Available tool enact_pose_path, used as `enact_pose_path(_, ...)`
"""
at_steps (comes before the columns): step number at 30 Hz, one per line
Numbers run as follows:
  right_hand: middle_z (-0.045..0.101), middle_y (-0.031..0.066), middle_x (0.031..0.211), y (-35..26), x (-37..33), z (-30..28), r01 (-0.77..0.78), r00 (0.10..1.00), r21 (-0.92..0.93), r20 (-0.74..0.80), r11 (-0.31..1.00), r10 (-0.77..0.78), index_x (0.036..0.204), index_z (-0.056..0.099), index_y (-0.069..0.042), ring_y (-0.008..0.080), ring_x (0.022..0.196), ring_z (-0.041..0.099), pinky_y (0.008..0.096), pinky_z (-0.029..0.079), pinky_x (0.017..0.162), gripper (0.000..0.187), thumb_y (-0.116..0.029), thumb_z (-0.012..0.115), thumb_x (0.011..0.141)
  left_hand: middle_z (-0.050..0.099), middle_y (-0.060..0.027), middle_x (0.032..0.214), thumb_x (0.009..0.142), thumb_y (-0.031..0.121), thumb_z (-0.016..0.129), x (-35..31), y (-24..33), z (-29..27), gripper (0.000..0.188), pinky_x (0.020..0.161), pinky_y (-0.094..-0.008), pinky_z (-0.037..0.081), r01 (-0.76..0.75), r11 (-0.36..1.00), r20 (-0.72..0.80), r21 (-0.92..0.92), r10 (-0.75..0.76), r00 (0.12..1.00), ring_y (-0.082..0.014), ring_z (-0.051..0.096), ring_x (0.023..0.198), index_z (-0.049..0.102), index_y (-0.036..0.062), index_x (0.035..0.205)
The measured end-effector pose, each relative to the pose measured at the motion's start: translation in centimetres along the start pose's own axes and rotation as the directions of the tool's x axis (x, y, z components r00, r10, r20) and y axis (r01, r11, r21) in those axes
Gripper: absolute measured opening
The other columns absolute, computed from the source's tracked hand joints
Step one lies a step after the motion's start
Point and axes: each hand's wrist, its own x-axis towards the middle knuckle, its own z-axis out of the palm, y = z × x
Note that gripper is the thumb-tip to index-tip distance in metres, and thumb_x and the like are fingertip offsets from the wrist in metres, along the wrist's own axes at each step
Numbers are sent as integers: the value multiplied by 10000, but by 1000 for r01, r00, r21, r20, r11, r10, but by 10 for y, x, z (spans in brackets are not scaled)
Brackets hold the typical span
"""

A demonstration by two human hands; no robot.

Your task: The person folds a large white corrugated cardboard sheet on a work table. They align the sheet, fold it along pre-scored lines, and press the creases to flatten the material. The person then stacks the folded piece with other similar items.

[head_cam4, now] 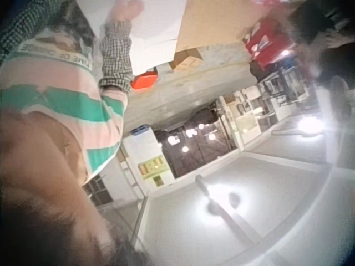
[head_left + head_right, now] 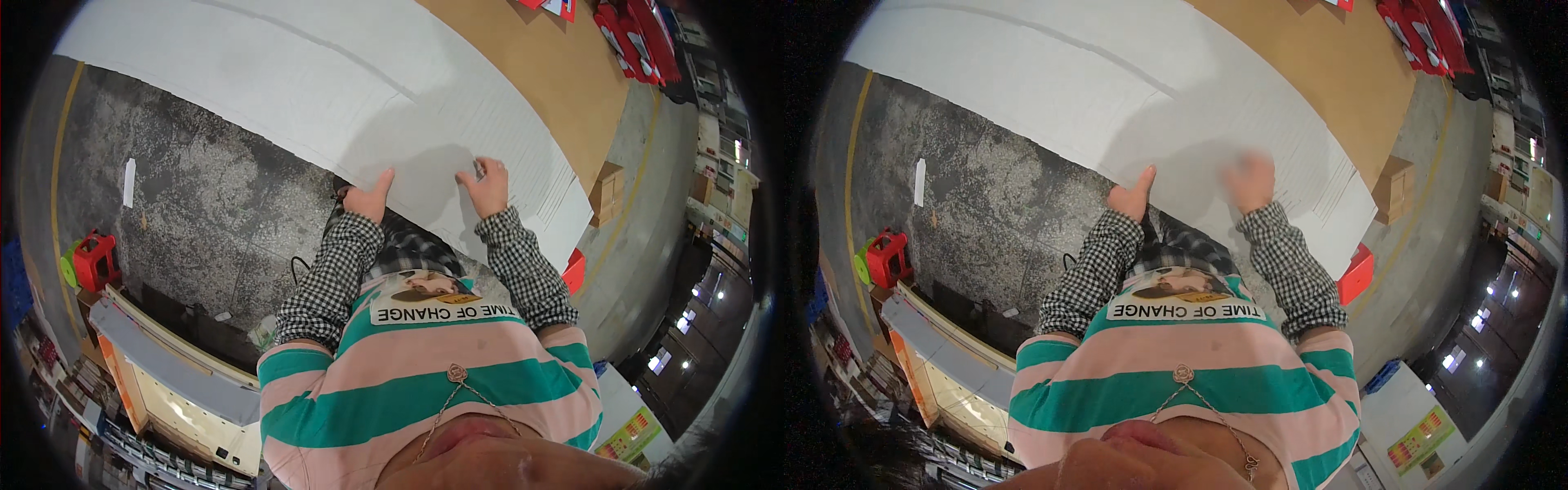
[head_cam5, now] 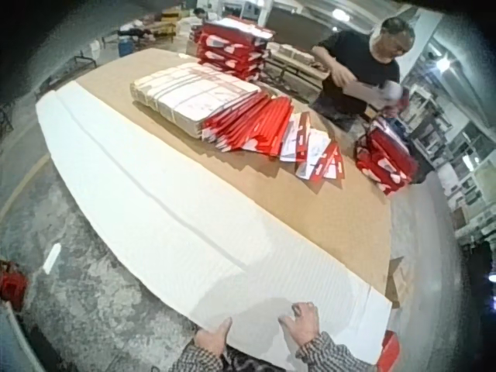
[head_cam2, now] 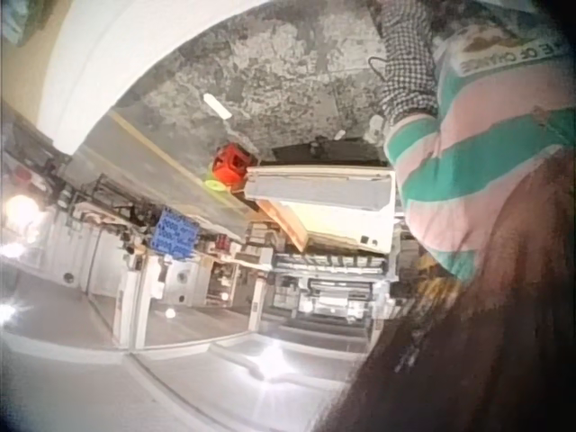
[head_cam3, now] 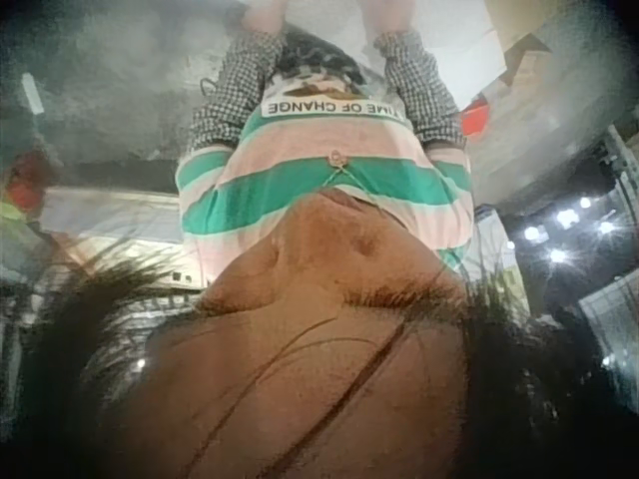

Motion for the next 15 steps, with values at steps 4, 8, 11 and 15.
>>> enact_pose_path(4, 543, 143, 925, -30, 34, 7, -37, 998, 95, 50, 995, 32, 948, 580, 17, 295, 923, 491, 388, 428, 800, 460, -347, 715, 699, 604, -185, 1124, 763, 468, 671, 0, 3, -3, 632, 911, -355, 428, 19, 1000, 68, -14, -18, 998, -289, 570, 1048, 577, -41, 1125)
enact_pose_path(8, 550, 149, 911, -33, 50, 9, -95, 986, 64, 146, 993, 85, 875, 559, 20, 289, 901, 499, 377, 435, 776, 448, -343, 734, 681, 592, -188, 1143, 773, 457, 667, 1, 4, -3, 639, 913, -348, 424, 0, 999, 86, -53, 4, 996, -282, 563, 1058, 560, -51, 1144)
enact_pose_path(11, 516, 111, 793, -28, 55, 9, -111, 980, 142, 179, 984, 84, 807, 517, 12, 221, 747, 466, 338, 420, 664, 425, -320, 747, 674, 587, -185, 1152, 779, 447, 667, 6, -7, -1, 640, 912, -345, 423, 27, 998, 106, -60, -21, 994, -274, 558, 1068, 550, -56, 1157)
enact_pose_path(15, 481, 67, 700, -20, 59, 12, -169, 968, 189, 215, 967, 127, 786, 495, -6, 168, 659, 438, 306, 407, 606, 414, -312, 751, 672, 588, -177, 1150, 780, 427, 675, 8, -8, 0, 630, 910, -341, 424, 37, 995, 133, -92, -25, 991, -263, 556, 1070, 545, -61, 1157)
